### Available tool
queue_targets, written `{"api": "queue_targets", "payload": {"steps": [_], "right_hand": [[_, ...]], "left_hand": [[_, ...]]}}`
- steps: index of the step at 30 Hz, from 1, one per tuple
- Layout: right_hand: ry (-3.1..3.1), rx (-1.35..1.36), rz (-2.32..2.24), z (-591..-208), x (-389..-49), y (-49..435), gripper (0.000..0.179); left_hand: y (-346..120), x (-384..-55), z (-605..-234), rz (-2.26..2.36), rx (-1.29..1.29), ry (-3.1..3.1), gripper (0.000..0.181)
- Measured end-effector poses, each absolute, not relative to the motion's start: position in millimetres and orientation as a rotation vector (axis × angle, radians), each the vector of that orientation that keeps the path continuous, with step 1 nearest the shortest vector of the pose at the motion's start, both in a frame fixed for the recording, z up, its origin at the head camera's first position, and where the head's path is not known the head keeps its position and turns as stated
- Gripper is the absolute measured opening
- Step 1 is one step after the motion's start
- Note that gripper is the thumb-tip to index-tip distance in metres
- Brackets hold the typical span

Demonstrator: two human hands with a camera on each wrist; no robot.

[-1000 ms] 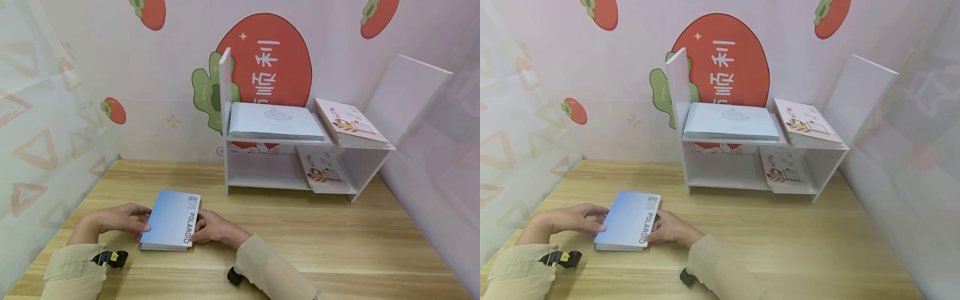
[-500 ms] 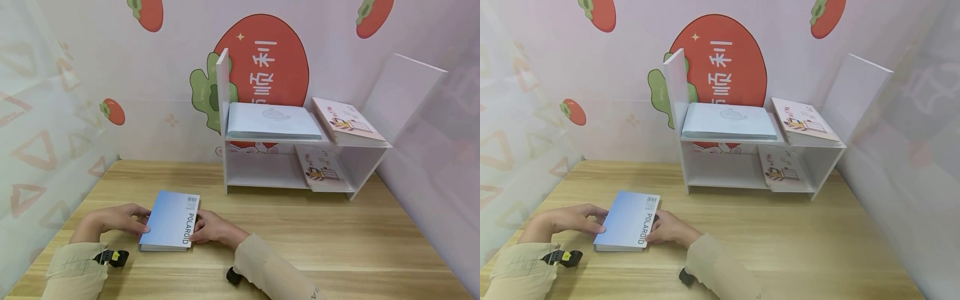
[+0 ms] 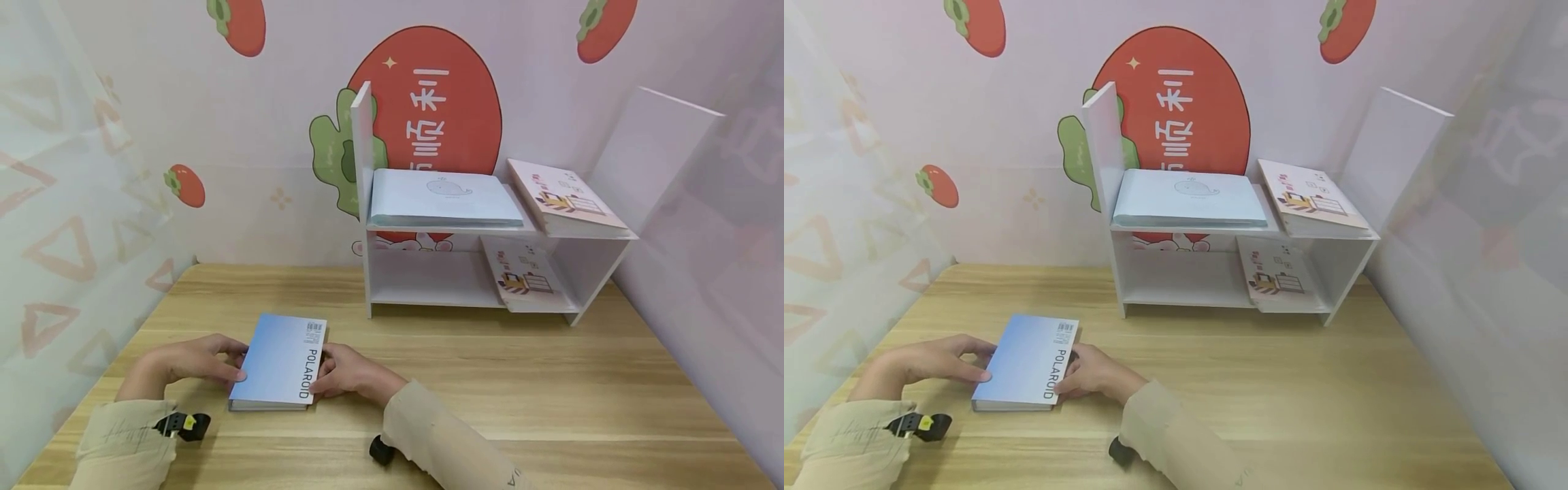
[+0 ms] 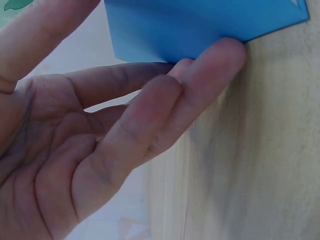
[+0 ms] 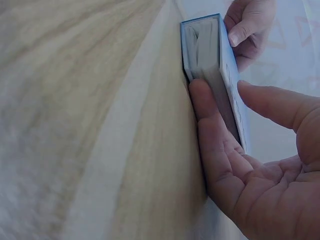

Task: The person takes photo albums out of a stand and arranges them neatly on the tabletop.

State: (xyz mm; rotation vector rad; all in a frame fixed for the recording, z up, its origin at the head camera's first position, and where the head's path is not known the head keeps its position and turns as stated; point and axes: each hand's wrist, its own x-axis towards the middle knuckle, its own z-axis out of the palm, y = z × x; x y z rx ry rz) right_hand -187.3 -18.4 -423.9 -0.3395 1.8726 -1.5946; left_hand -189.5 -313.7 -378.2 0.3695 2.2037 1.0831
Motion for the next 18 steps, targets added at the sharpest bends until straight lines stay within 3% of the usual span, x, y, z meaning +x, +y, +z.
{"api": "queue_targets", "payload": {"steps": [18], "right_hand": [[1.887, -0.306, -1.577, -416, -194, 2, 0.078]], "left_hand": [[-316, -186, -375, 0.973, 0.408, 2.407, 0.068]]}}
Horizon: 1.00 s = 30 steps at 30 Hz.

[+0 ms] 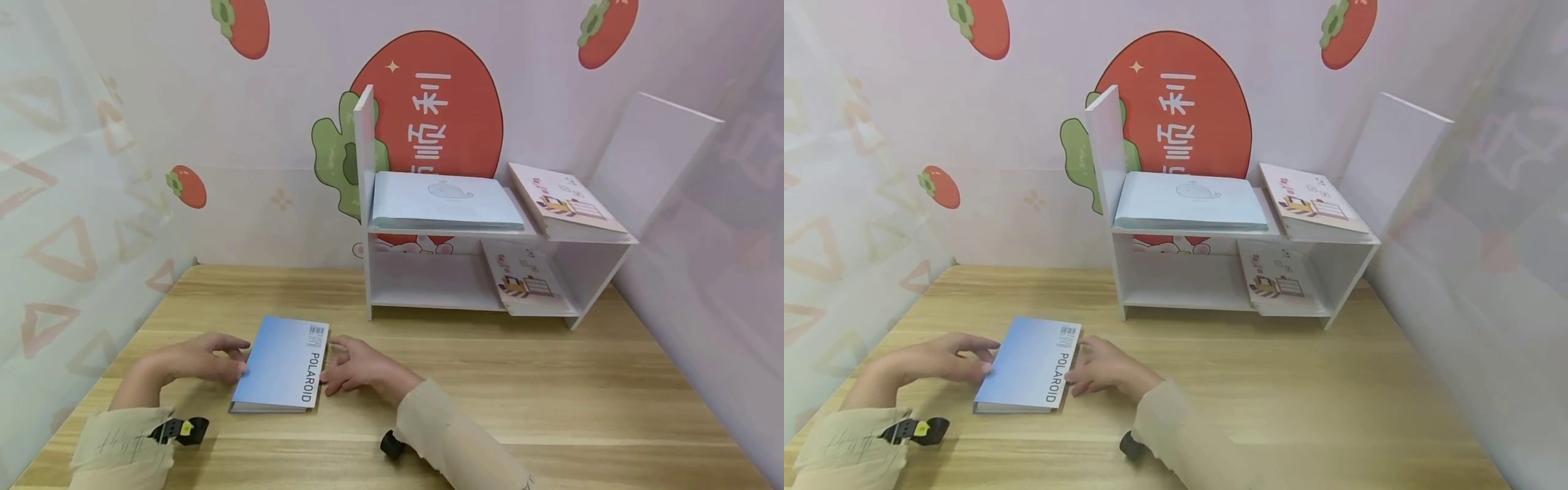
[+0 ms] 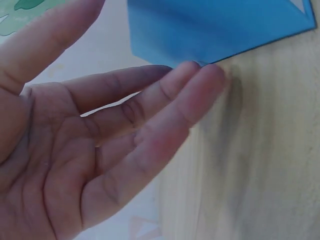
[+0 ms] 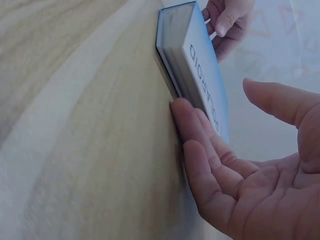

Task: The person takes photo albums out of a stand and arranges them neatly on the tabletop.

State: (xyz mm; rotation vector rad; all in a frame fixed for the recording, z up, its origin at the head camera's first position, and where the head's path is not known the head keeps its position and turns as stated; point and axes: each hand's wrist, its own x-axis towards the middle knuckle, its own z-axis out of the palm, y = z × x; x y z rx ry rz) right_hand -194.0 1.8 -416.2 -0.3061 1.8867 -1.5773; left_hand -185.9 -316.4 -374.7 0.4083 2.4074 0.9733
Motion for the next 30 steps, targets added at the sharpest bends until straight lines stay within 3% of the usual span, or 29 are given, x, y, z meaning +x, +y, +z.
{"api": "queue_targets", "payload": {"steps": [12, 30], "right_hand": [[1.991, -0.380, -1.608, -408, -200, 32, 0.054], [2.034, -0.435, -1.735, -394, -202, 67, 0.044]], "left_hand": [[-300, -185, -365, 1.180, 0.425, 2.523, 0.050], [-267, -190, -365, 1.289, 0.633, 2.677, 0.034]]}}
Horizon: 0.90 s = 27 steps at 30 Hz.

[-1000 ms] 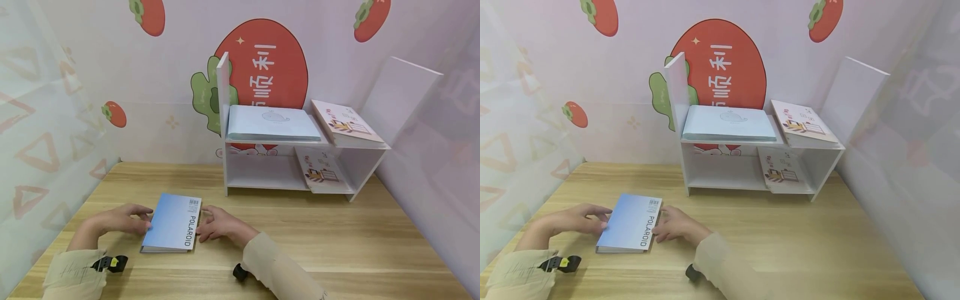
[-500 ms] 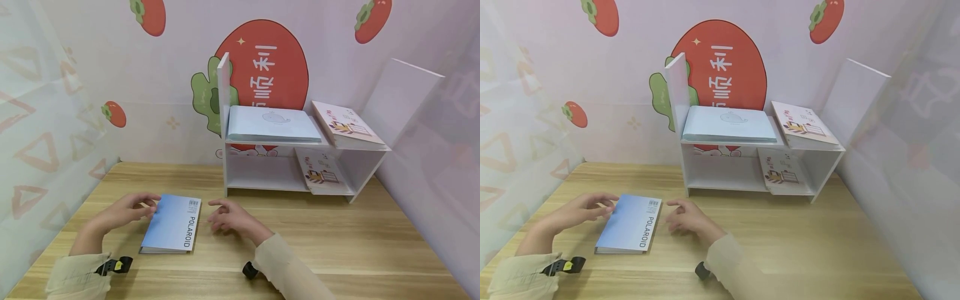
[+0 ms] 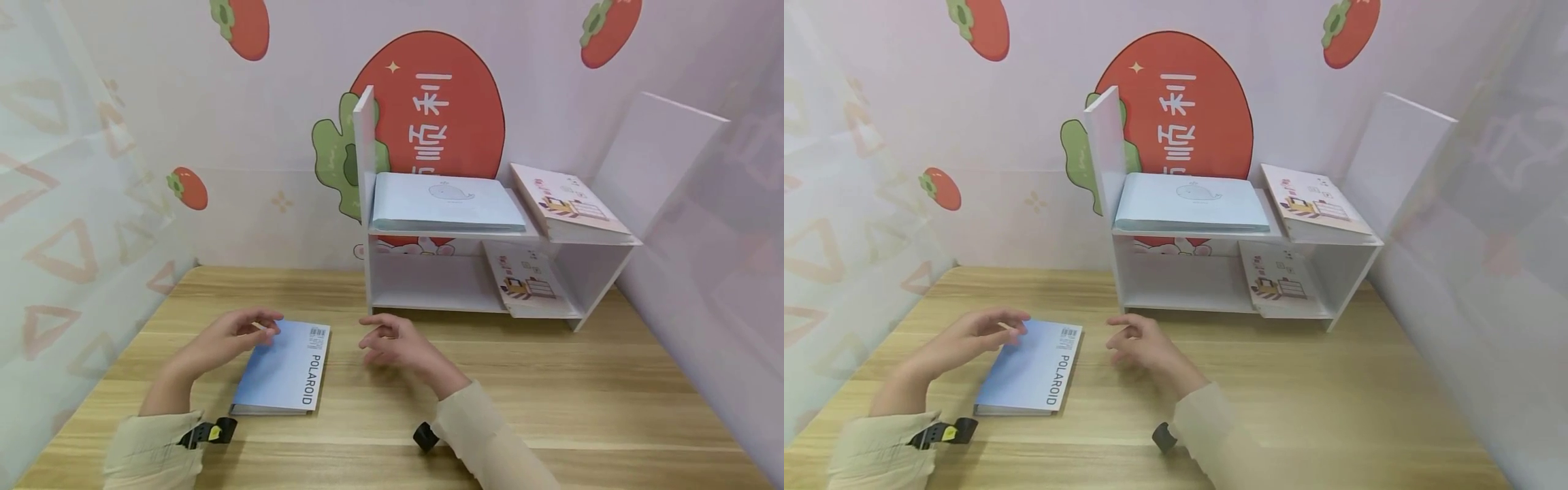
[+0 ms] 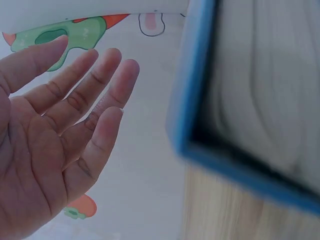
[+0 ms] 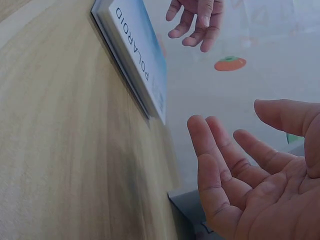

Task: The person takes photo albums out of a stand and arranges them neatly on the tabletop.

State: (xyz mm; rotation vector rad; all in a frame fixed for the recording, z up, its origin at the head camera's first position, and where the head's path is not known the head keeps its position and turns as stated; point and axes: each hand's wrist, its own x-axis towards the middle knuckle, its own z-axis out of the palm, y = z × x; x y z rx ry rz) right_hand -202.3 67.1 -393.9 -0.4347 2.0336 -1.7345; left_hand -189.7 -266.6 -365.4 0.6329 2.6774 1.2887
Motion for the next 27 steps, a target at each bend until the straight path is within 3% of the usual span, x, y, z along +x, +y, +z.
{"api": "queue_targets", "payload": {"steps": [27], "right_hand": [[2.117, -0.394, -1.856, -379, -203, 106, 0.041]], "left_hand": [[-200, -208, -370, 1.403, 0.745, 2.613, 0.029]]}}
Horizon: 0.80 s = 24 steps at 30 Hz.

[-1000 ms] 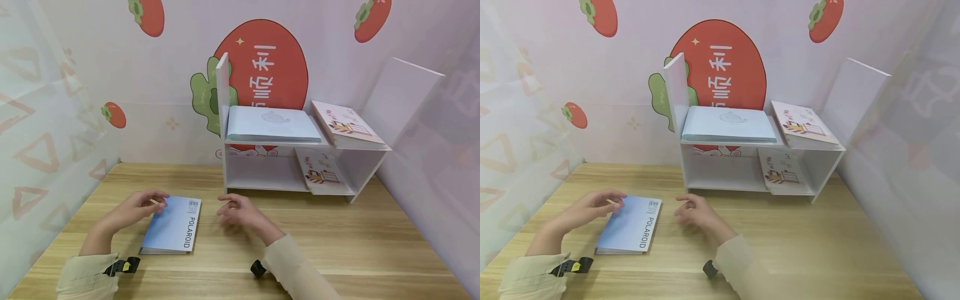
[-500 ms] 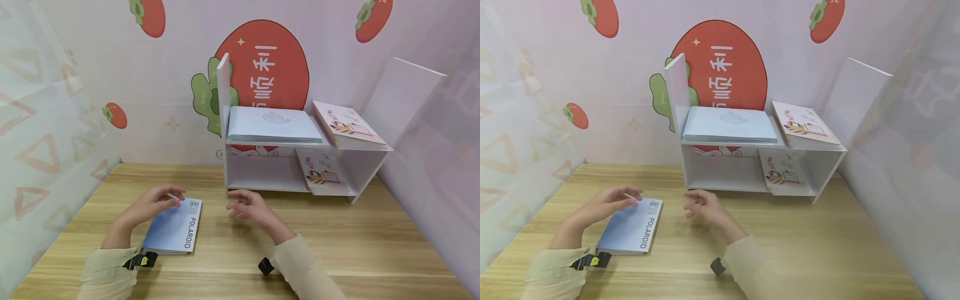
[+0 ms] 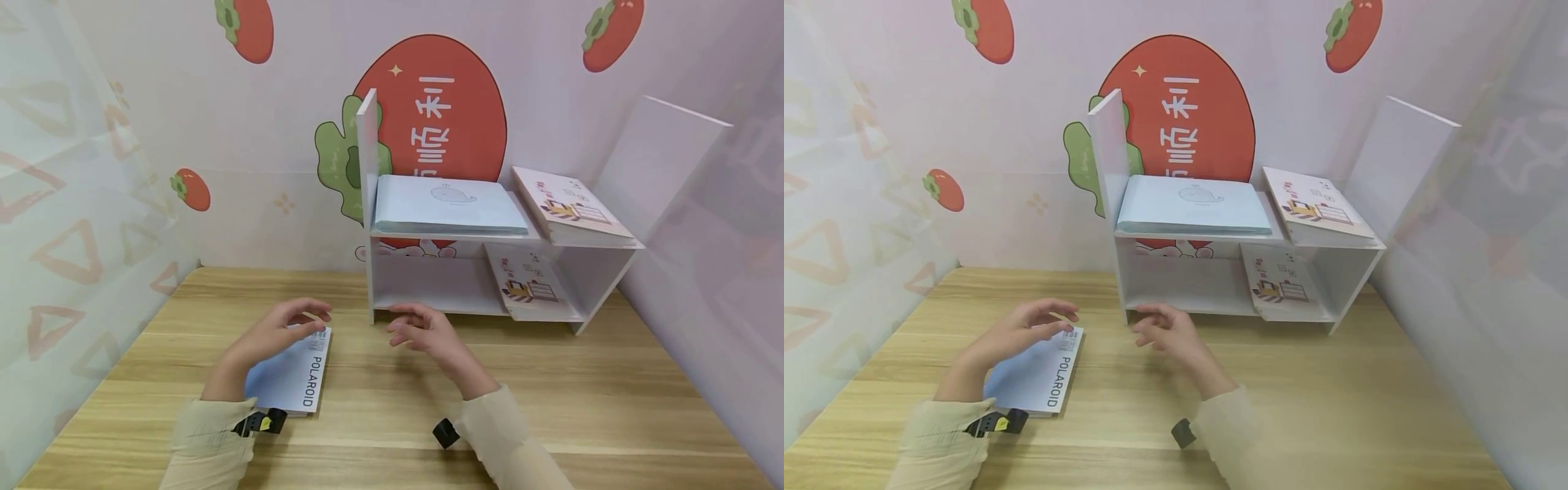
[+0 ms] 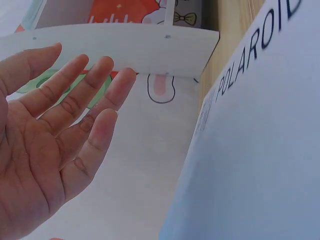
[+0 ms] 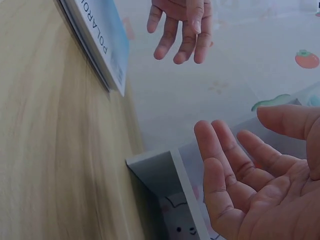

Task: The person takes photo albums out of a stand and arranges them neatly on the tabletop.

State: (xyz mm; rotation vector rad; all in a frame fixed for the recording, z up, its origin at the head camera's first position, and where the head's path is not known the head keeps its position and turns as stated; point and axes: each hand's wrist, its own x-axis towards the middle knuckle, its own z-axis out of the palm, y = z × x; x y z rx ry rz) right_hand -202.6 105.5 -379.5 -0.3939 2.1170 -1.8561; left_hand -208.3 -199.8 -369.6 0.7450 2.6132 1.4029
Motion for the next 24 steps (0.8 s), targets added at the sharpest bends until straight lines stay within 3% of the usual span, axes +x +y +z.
{"api": "queue_targets", "payload": {"steps": [24], "right_hand": [[2.212, -0.405, -2.034, -350, -204, 159, 0.045]], "left_hand": [[-144, -216, -365, 1.477, 0.875, 2.465, 0.036]]}}
